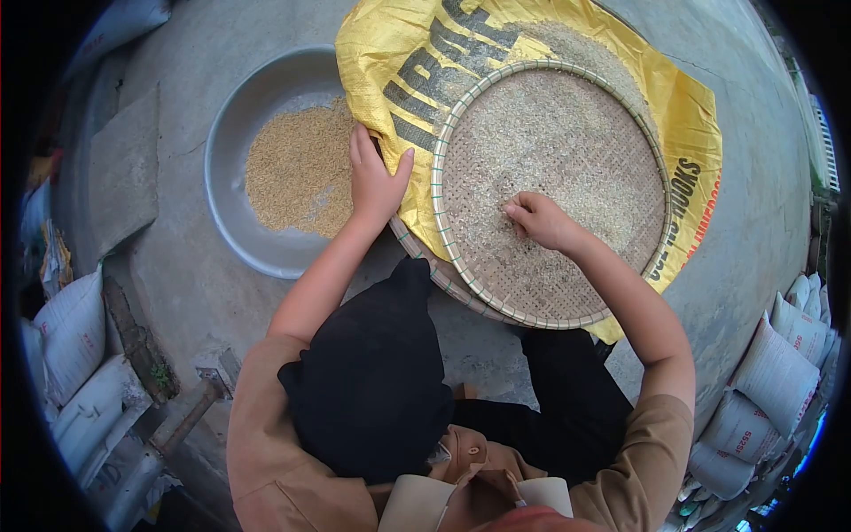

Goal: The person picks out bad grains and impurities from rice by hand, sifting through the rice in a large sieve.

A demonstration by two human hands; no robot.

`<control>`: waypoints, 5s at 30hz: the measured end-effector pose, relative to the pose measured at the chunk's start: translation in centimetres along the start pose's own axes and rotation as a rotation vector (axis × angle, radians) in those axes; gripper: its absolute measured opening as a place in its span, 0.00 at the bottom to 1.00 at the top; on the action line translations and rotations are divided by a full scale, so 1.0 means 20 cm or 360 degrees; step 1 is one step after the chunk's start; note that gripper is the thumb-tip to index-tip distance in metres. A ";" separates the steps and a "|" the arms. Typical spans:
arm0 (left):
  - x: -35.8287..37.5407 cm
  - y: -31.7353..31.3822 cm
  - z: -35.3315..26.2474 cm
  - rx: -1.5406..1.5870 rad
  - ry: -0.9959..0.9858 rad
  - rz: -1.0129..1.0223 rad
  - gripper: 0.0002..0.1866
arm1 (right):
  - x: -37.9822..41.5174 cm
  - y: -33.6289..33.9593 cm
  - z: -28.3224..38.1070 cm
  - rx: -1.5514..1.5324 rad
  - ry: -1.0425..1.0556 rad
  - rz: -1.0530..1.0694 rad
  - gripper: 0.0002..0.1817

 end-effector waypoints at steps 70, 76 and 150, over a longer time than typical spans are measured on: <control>0.00 0.00 0.00 -0.0010 -0.0001 0.0021 0.45 | 0.07 0.06 0.19 0.0885 0.0511 -0.0445 0.08; 0.01 0.00 0.01 -0.0044 -0.0007 -0.0018 0.44 | 0.08 0.06 0.20 0.0908 0.0469 -0.0364 0.06; 0.00 -0.01 0.02 -0.0041 0.0049 0.0056 0.45 | -0.17 -0.27 0.40 0.0909 0.0829 -0.0032 0.07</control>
Point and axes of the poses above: each hand's wrist, its own x-axis away from the middle knuckle, its own y-axis out of the back of the hand, z = x × y, the point moved 9 cm from there along -x, towards the middle knuckle, and after that the axes turned 15 degrees about -x, right-handed, at the moved point
